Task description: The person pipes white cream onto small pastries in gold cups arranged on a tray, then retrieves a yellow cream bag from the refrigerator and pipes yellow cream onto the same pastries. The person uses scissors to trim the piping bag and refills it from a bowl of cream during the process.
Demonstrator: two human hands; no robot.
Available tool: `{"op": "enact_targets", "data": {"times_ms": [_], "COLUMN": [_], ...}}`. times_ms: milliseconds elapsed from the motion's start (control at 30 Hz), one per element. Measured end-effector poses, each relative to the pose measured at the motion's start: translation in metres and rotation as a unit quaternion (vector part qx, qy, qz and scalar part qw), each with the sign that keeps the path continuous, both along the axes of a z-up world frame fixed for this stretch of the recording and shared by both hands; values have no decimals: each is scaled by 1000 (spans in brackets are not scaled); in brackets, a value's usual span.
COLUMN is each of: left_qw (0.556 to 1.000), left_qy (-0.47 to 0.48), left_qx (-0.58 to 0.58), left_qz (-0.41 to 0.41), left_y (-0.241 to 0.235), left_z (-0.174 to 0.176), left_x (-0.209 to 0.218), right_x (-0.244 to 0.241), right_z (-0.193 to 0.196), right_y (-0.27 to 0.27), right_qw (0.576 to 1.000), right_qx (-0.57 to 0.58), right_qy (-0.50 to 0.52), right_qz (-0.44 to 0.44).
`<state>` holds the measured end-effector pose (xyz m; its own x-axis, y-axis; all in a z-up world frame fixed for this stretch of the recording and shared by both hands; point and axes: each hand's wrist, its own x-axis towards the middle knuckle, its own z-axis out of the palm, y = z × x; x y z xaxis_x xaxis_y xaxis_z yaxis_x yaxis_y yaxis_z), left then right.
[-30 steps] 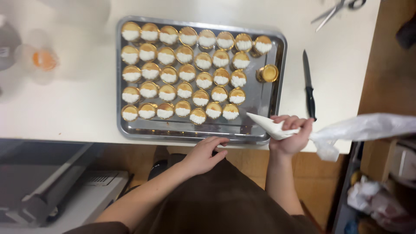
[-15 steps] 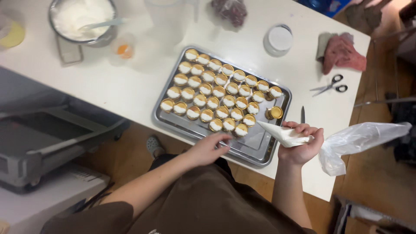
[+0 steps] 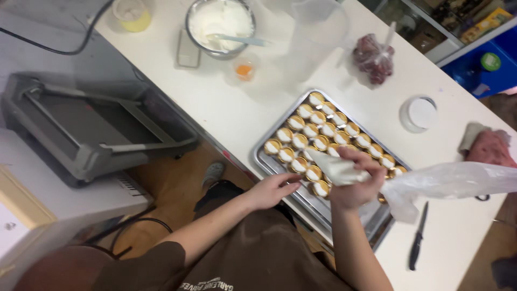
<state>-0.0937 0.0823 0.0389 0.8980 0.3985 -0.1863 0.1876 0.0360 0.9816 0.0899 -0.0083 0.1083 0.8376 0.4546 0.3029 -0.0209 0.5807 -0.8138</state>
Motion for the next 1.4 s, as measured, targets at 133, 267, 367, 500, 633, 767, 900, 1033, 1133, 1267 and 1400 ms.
{"op": "enact_targets", "data": {"times_ms": [133, 267, 367, 500, 633, 767, 900, 1033, 1133, 1267, 1400], "left_qw": [968, 934, 903, 830, 786, 803, 856, 902, 918, 939, 935], "left_qy": [-164, -171, -159, -123, -104, -99, -126, -128, -150, -115, -83], "left_qx": [-190, -301, -375, -506, -571, -542, -455, -381, -332, -253, -257], "left_qz": [19, 91, 139, 202, 211, 229, 210, 157, 158, 204, 232], "left_y": [43, 103, 154, 197, 232, 272, 297, 292, 288, 295, 292], "left_z": [14, 35, 47, 40, 27, 33, 61, 90, 101, 96, 75], "left_x": [-7, -20, -22, -23, -2, 4, -9, -22, -17, -18, -21], "right_x": [-56, -103, -110, -125, -143, -160, -161, -131, -114, -120, -118], "right_z": [-1, -6, -16, -40, -44, 16, 116, 123, 73, 7, -39], "right_y": [86, 145, 182, 193, 200, 172, 128, 166, 215, 214, 206], "right_qw": [998, 998, 977, 894, 897, 837, 815, 849, 868, 858, 870], "right_qx": [25, -7, -158, -332, -380, -501, -323, -382, -366, -402, -355], "right_qy": [34, 8, -140, -299, -227, 14, -197, -356, -317, 5, -30], "right_qz": [41, 69, 21, -37, -12, 221, 438, 83, 113, 319, 341]}}
